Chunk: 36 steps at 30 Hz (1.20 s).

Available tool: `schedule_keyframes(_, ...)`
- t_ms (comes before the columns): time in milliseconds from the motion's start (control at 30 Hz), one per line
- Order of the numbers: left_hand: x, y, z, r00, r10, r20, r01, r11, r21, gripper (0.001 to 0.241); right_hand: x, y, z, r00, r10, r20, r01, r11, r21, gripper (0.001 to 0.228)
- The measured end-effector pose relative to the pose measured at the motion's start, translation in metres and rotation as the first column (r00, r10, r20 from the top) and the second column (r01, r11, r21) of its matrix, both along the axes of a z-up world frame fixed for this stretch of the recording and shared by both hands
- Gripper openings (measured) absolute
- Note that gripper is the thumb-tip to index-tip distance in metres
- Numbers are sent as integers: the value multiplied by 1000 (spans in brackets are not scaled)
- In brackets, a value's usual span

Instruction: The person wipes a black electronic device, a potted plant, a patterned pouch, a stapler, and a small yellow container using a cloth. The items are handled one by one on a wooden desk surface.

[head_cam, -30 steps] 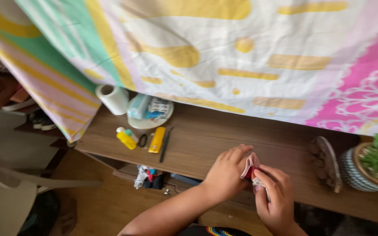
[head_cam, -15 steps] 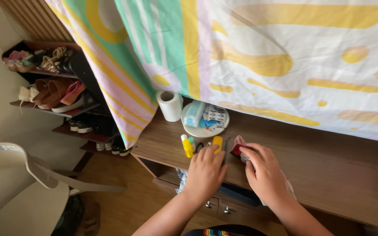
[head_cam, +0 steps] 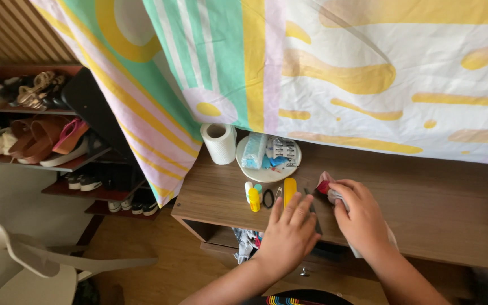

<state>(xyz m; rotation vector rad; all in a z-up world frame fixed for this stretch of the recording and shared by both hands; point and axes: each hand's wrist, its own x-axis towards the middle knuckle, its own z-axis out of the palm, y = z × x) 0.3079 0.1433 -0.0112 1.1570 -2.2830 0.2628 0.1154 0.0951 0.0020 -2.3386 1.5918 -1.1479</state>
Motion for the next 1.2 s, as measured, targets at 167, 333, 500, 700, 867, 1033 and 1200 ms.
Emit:
schedule_keyframes(167, -16, 3, 0, 979, -204, 30, 202, 978, 48, 47, -37, 0, -10, 994, -106, 2, 106, 994, 5, 41)
schedule_keyframes(333, -44, 2, 8, 961, -278, 5, 278, 960, -23, 20, -67, 9, -10, 973, -213, 88, 211, 977, 29, 36)
schedule_keyframes(500, -88, -14, 32, 861, -492, -130, 476, 869, -137, 18, -118, 17, -14, 829, -180, 529, 98, 979, 180, 39)
schedule_keyframes(700, -207, -80, 39, 658, -280, -699, 573, 788, 225, 8, -199, 23, -34, 384, -67, 921, 110, 994, 26, 38)
schedule_keyframes(867, -276, -113, 32, 641, -84, -763, 580, 703, 410, 11, -225, 10, -45, 513, 79, 855, -56, 997, -58, 28)
schedule_keyframes(1033, -300, -126, 15, 688, -92, -720, 541, 726, 425, 22, -249, -8, -50, 702, -142, 698, 75, 989, 126, 50)
schedule_keyframes(1200, -304, -152, -22, 325, 147, -934, 729, 590, 347, 14, -245, -5, -19, 711, -364, 602, 14, 863, 506, 37)
